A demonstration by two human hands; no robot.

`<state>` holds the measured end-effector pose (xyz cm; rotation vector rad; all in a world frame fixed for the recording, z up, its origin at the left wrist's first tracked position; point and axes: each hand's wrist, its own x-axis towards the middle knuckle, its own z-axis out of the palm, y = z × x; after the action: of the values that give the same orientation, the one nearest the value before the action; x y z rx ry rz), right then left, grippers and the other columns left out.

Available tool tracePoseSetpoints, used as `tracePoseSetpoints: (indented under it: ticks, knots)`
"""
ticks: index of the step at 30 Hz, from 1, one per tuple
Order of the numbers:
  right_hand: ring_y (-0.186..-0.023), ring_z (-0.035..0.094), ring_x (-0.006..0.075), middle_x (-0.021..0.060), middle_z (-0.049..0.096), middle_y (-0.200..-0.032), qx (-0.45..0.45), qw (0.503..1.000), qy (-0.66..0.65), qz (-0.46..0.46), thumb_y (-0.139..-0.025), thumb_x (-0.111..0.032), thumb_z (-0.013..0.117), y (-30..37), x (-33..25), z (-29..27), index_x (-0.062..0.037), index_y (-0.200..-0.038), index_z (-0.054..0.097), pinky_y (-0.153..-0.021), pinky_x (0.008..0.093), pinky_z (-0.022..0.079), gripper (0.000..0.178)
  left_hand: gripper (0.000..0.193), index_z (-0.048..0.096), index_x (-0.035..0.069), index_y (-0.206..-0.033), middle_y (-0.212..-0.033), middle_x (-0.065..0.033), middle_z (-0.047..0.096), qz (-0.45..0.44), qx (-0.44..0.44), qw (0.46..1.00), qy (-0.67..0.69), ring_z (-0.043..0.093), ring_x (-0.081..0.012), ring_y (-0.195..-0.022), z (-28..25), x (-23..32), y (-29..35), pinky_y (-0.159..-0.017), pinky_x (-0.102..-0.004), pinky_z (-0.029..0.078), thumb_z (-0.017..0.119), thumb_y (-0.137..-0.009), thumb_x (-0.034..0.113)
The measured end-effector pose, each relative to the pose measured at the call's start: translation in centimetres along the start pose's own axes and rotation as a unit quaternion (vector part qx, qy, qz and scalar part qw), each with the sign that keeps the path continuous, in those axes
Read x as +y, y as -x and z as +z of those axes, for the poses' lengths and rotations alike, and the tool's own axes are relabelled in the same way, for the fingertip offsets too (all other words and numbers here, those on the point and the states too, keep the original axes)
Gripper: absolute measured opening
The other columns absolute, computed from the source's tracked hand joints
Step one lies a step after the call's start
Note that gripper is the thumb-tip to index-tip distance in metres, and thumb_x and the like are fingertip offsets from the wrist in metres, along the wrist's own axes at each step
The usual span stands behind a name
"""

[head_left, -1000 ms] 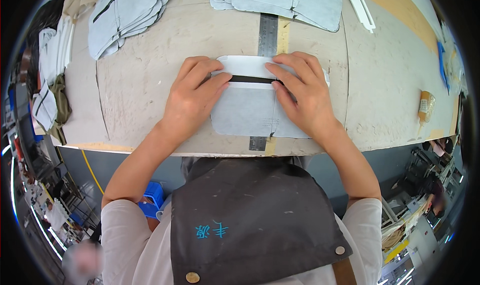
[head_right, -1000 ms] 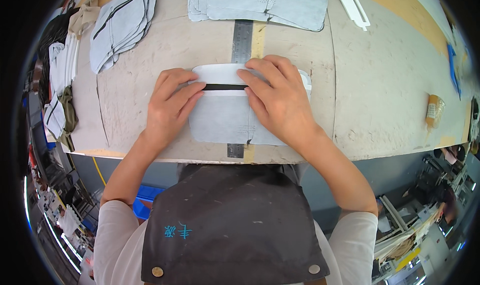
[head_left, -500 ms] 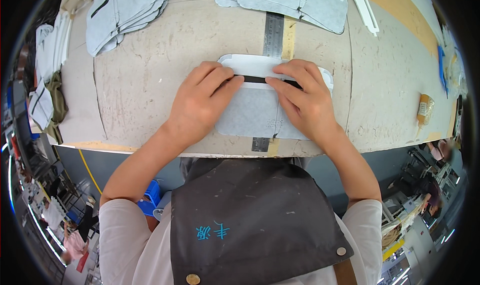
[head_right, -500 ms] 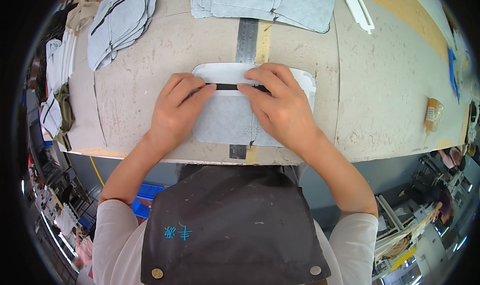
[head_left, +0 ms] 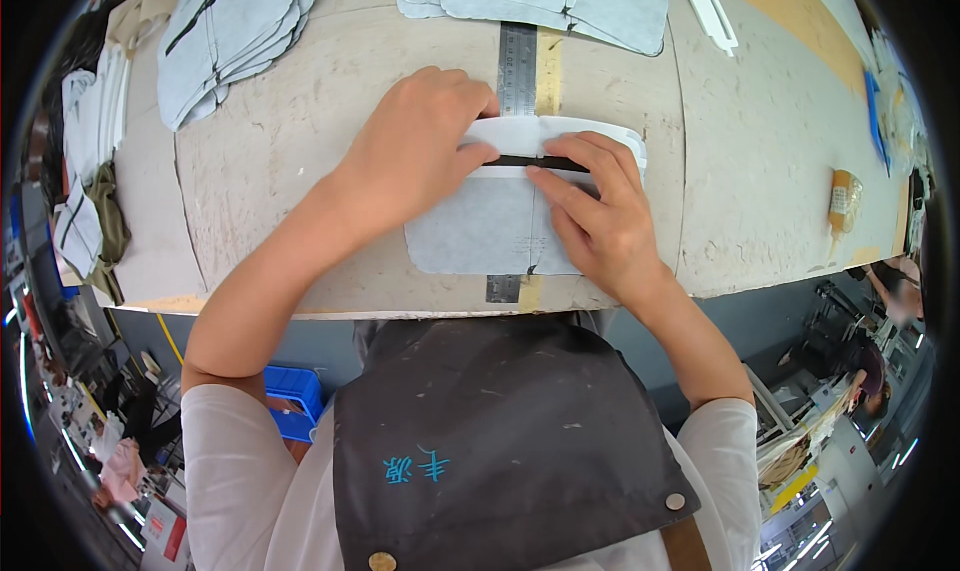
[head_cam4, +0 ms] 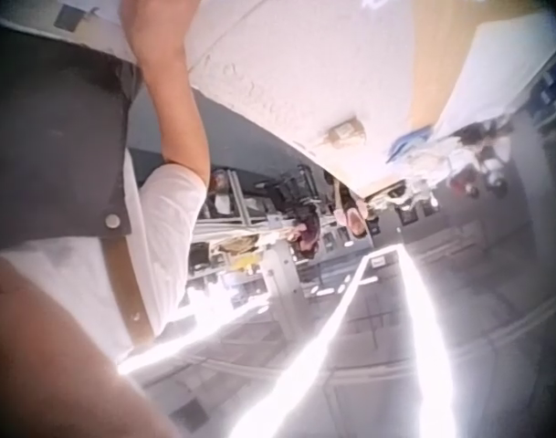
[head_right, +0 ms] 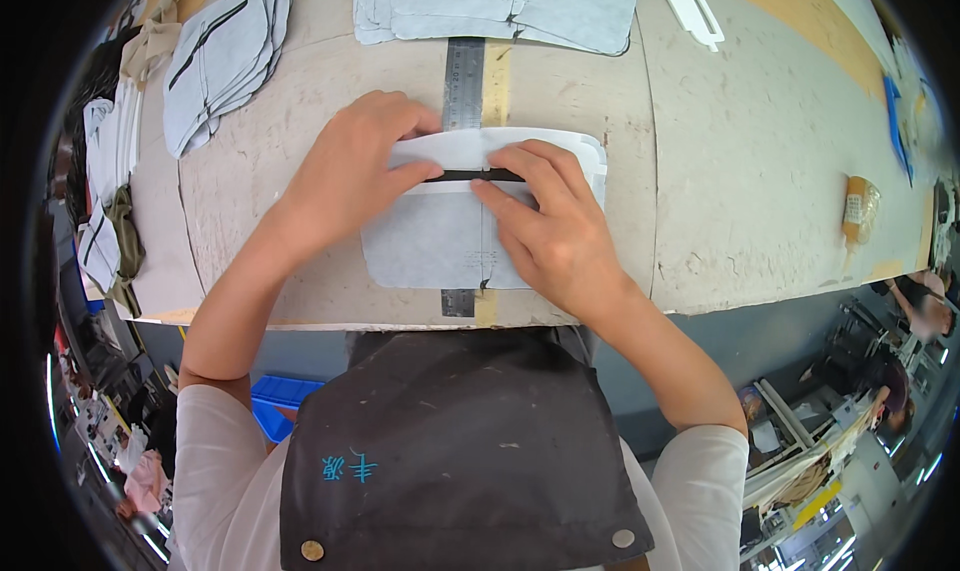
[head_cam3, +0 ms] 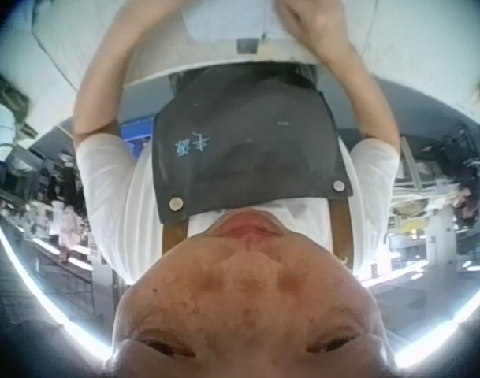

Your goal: Applying glue and assembling components for leather bags on a workshop table.

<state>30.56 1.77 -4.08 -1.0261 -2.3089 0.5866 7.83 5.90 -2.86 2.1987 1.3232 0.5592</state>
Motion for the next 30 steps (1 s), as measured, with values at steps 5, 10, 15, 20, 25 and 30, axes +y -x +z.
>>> tracePoseSetpoints:
  ticks: [5, 10, 15, 20, 25, 30]
  knots:
    - [-0.111, 0.053, 0.0346, 0.0137, 0.058, -0.116, 0.103, 0.992, 0.045, 0.057, -0.073, 0.004, 0.07, -1.0, 0.5, -0.8, -0.0046, -0.108, 0.066, -0.089, 0.0401, 0.047, 0.037, 0.016, 0.07, 0.0, -0.094, -0.081, -0.0029, 0.067, -0.163, -0.18, 0.953, 0.18, 0.061, -0.014, -0.076, -2.3, 0.0, -1.8, -0.073, -0.0277, 0.048, 0.071, -0.085, 0.014]
    - [-0.103, 0.055, 0.0293, 0.0114, 0.062, -0.106, 0.085, 0.987, 0.001, 0.139, -0.082, -0.003, 0.068, -1.4, 1.8, -1.8, -0.0059, -0.11, 0.067, -0.082, 0.0342, 0.048, 0.028, 0.019, 0.072, 0.003, -0.099, -0.087, 0.0007, 0.069, -0.241, -0.172, 0.88, 0.371, 0.06, -0.0061, -0.079, -2.4, -0.4, -1.8, -0.074, -0.0227, 0.047, 0.072, -0.087, 0.017]
    - [-0.089, 0.059, 0.0168, 0.0069, 0.064, -0.101, 0.07, 0.942, -0.188, 0.27, -0.09, -0.007, 0.064, -1.4, 1.8, -2.4, -0.01, -0.112, 0.069, -0.069, 0.0268, 0.048, 0.022, 0.02, 0.071, 0.004, -0.1, -0.088, 0.0009, 0.069, -0.255, -0.167, 0.858, 0.414, 0.06, -0.0058, -0.08, -2.4, -0.1, -1.6, -0.075, -0.0222, 0.047, 0.072, -0.087, 0.018]
    - [-0.09, 0.06, 0.0158, 0.0062, 0.064, -0.1, 0.079, 0.939, -0.207, 0.264, -0.091, -0.008, 0.063, -1.4, 1.8, -2.4, -0.0092, -0.111, 0.069, -0.073, 0.0268, 0.048, 0.021, 0.02, 0.071, 0.004, -0.101, -0.089, 0.001, 0.069, -0.25, -0.16, 0.863, 0.41, 0.061, -0.006, -0.081, -2.4, 0.1, -1.5, -0.075, -0.0222, 0.047, 0.072, -0.087, 0.019]
    - [-0.093, 0.06, 0.0164, 0.0064, 0.064, -0.101, 0.069, 0.933, -0.222, 0.274, -0.092, -0.007, 0.062, -1.4, 1.9, -2.6, -0.0087, -0.111, 0.068, -0.077, 0.0273, 0.048, 0.02, 0.02, 0.071, 0.004, -0.101, -0.09, 0.0003, 0.069, -0.258, -0.164, 0.864, 0.401, 0.061, -0.0063, -0.081, -2.5, 0.1, -1.3, -0.076, -0.0224, 0.047, 0.072, -0.088, 0.018]
    - [-0.095, 0.059, 0.0196, 0.007, 0.063, -0.104, 0.081, 0.934, -0.231, 0.259, -0.09, -0.005, 0.063, -1.5, 2.1, -2.4, -0.0078, -0.109, 0.068, -0.079, 0.0289, 0.048, 0.02, 0.019, 0.071, 0.004, -0.102, -0.091, 0.0004, 0.069, -0.257, -0.158, 0.883, 0.359, 0.061, -0.0069, -0.083, -2.6, 0.2, -1.3, -0.078, -0.023, 0.047, 0.071, -0.088, 0.016]
